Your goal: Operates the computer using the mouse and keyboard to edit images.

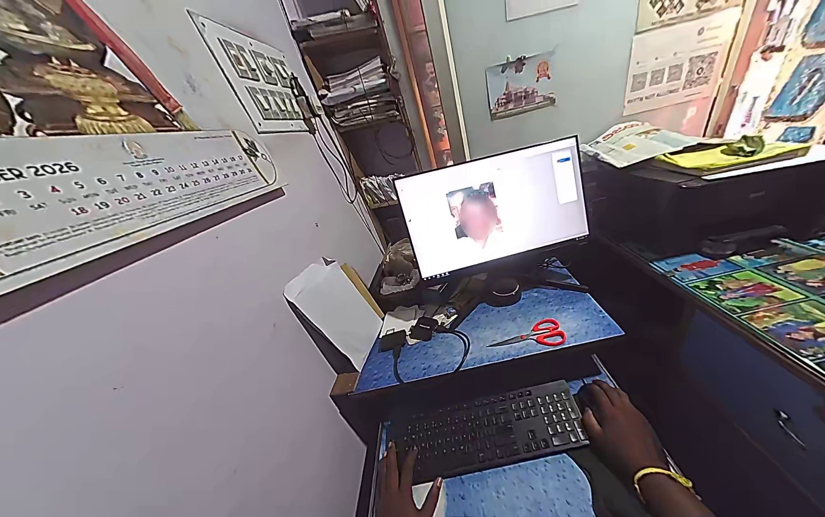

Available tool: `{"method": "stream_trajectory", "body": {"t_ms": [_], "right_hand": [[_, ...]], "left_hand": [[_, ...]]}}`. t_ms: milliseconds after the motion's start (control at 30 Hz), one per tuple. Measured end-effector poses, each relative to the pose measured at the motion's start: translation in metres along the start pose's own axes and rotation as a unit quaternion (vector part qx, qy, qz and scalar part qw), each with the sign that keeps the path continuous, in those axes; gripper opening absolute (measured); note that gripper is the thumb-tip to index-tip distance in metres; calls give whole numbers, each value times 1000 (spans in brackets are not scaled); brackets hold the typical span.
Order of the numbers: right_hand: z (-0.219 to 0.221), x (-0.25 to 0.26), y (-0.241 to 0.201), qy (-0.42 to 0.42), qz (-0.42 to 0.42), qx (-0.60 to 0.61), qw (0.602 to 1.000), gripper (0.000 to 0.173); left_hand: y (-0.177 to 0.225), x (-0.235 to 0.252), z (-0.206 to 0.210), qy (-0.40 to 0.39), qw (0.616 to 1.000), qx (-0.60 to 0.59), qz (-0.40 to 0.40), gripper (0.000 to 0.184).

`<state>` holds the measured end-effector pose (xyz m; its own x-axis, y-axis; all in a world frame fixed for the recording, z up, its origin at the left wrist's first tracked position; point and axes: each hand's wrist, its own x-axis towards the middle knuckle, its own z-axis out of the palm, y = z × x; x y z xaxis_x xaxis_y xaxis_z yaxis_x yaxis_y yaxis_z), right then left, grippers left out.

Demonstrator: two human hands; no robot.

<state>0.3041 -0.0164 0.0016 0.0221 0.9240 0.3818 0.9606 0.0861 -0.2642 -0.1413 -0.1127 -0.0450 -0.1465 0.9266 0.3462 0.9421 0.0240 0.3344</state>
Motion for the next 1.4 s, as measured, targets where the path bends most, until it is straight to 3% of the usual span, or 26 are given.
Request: {"method": "stream_trajectory", "body": {"t_ms": [367, 600, 767, 833, 967, 1033, 1300, 1400], "right_hand": [[0, 0, 0, -5, 1, -3, 1000, 47], [0, -1, -2, -12, 4, -6, 1000, 48], [2, 0, 1, -25, 7, -12, 1000, 49], [6, -1, 1, -23, 4, -11, 1000, 50], [5, -1, 3, -17, 2, -12, 1000, 50], [5, -1, 2, -20, 3, -15, 1000, 49], [7, -2, 2, -20, 6, -14, 1000, 50], [4, -2, 0, -17, 7, -13, 1000, 49]], "left_hand": [[16, -6, -5, 23, 997, 57, -43, 85], [71, 8, -25, -111, 975, 108, -157, 68], [82, 25, -39, -225, 949, 135, -175, 75], [87, 33, -44, -217, 953, 140, -156, 77], [103, 54, -24, -155, 984, 85, -15, 67], [108, 61, -10, -150, 986, 70, 17, 64], [106, 59, 1, -104, 994, 16, 27, 60], [106, 59, -3, -162, 986, 31, 28, 62]]}}
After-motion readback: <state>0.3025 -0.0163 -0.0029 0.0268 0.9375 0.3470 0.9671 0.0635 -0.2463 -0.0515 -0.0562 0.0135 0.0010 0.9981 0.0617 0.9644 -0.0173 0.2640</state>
